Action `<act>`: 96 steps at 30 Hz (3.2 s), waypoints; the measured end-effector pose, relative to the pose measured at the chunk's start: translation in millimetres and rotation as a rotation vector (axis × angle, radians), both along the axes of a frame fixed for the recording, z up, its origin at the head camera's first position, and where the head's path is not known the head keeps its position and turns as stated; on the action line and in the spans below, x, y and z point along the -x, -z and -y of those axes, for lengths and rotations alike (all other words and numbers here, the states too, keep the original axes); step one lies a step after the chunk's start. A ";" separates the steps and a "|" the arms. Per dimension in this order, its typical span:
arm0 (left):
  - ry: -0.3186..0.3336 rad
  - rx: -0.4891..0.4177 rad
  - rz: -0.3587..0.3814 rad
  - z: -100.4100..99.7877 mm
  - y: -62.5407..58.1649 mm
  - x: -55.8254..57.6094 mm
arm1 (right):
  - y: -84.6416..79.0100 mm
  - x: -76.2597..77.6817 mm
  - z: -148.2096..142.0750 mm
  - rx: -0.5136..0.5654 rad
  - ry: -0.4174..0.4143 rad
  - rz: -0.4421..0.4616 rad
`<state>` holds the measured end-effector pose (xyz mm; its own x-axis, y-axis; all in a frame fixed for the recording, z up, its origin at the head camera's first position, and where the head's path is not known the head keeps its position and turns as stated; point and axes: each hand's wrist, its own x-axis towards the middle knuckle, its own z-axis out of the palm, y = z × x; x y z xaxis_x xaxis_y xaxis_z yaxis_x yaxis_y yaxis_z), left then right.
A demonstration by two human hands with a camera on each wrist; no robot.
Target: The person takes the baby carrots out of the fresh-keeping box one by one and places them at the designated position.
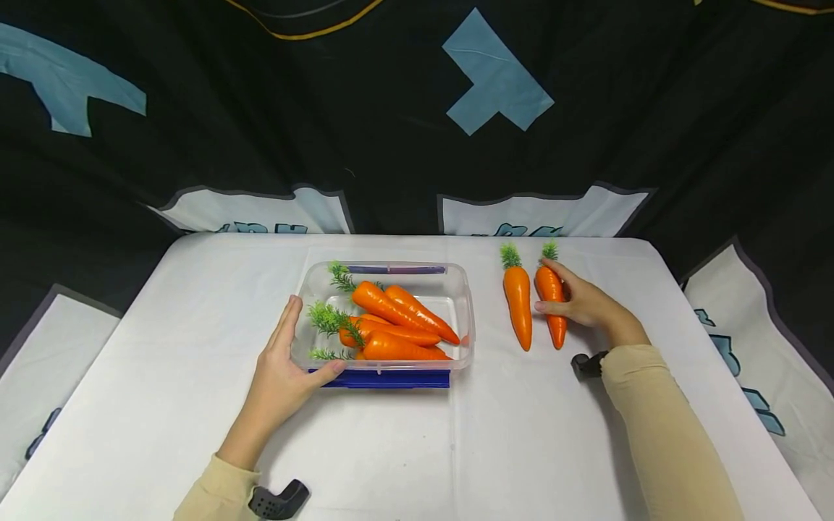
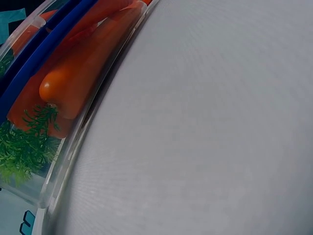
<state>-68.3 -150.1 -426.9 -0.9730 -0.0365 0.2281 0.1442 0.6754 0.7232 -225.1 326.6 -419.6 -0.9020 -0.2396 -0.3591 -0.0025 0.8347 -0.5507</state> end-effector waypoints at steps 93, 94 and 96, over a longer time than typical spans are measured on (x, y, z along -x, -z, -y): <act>0.007 -0.007 0.033 0.7 -3.5 -2.0 | -58.2 -40.1 214.3 -0.041 -0.734 -0.384; 0.007 -0.009 0.033 0.8 -3.4 -2.0 | -57.2 -38.8 214.9 -0.051 -0.736 -0.381; 0.009 -0.012 0.034 0.9 -2.9 -1.6 | -54.6 -36.5 215.4 -0.067 -0.739 -0.381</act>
